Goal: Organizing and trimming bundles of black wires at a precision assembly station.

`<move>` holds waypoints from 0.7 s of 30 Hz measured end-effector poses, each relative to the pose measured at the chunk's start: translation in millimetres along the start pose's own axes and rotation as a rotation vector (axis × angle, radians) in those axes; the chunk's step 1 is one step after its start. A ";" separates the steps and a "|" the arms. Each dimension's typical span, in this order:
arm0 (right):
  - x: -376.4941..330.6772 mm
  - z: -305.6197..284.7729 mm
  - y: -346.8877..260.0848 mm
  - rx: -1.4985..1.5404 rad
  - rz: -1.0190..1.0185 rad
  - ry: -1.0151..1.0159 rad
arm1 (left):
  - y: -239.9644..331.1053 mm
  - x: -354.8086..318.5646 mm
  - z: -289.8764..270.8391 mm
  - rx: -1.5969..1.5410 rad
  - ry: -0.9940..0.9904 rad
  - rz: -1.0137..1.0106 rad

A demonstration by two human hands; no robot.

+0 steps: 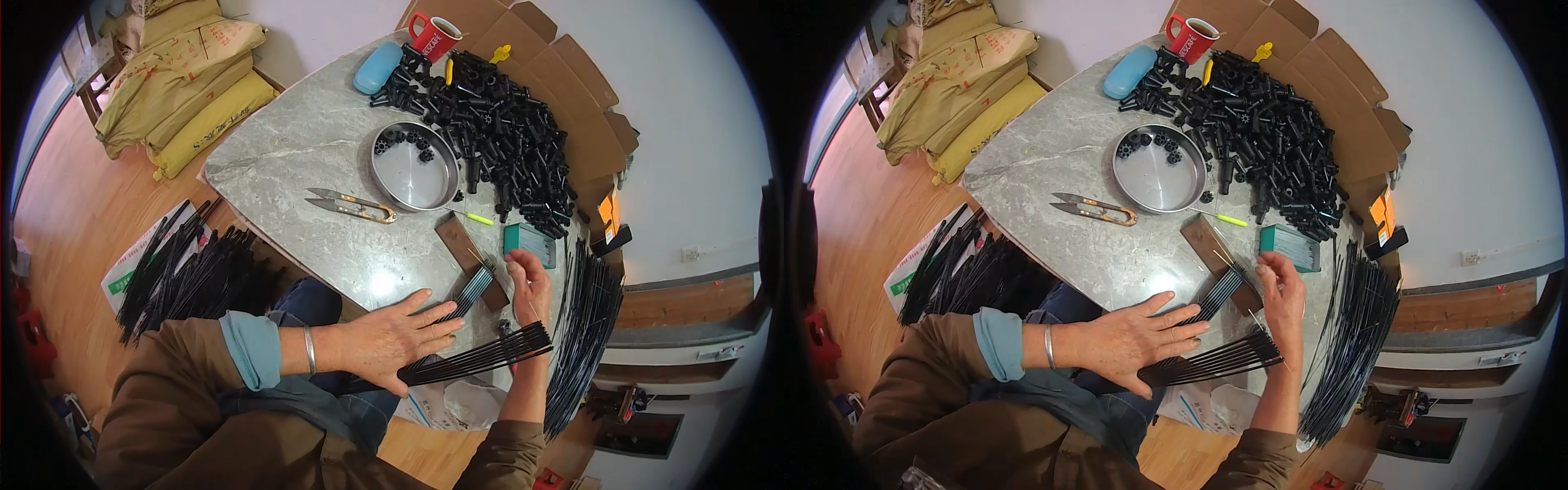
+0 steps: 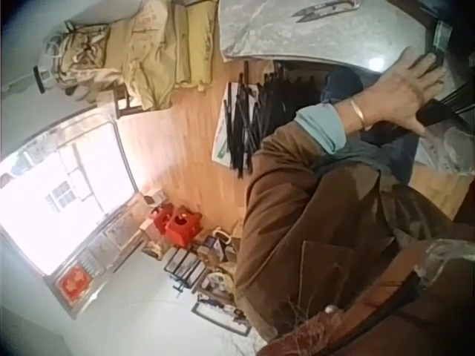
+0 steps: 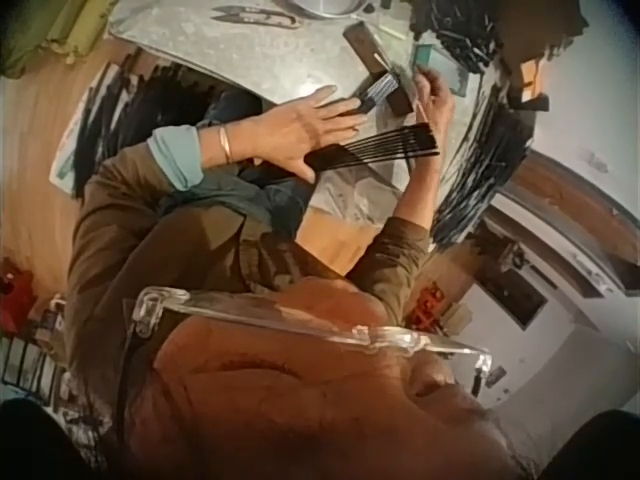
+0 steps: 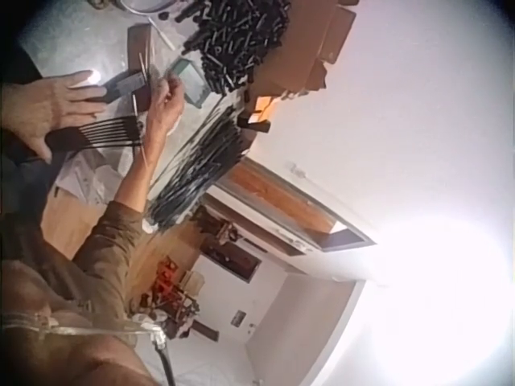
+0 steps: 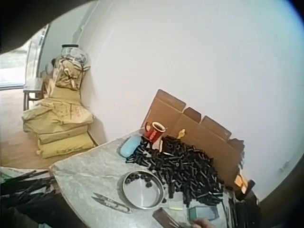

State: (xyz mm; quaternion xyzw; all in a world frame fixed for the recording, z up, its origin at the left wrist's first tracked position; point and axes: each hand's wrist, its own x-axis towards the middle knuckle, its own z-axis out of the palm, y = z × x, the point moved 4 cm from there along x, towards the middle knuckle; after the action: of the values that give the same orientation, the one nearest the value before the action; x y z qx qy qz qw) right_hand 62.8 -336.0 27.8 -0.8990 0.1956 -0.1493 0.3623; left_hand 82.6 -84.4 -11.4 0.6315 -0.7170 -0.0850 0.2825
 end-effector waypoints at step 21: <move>-90.5 45.5 -57.9 -0.777 -0.668 -0.095 | 6.0 3.5 4.9 0.139 0.002 0.078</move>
State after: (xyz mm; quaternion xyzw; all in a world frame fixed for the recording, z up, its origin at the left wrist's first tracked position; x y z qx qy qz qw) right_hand 16.0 -229.1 25.9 -0.9865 -0.0779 -0.1325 -0.0574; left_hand 74.8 -87.7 -11.6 0.6213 -0.7450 -0.0232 0.2418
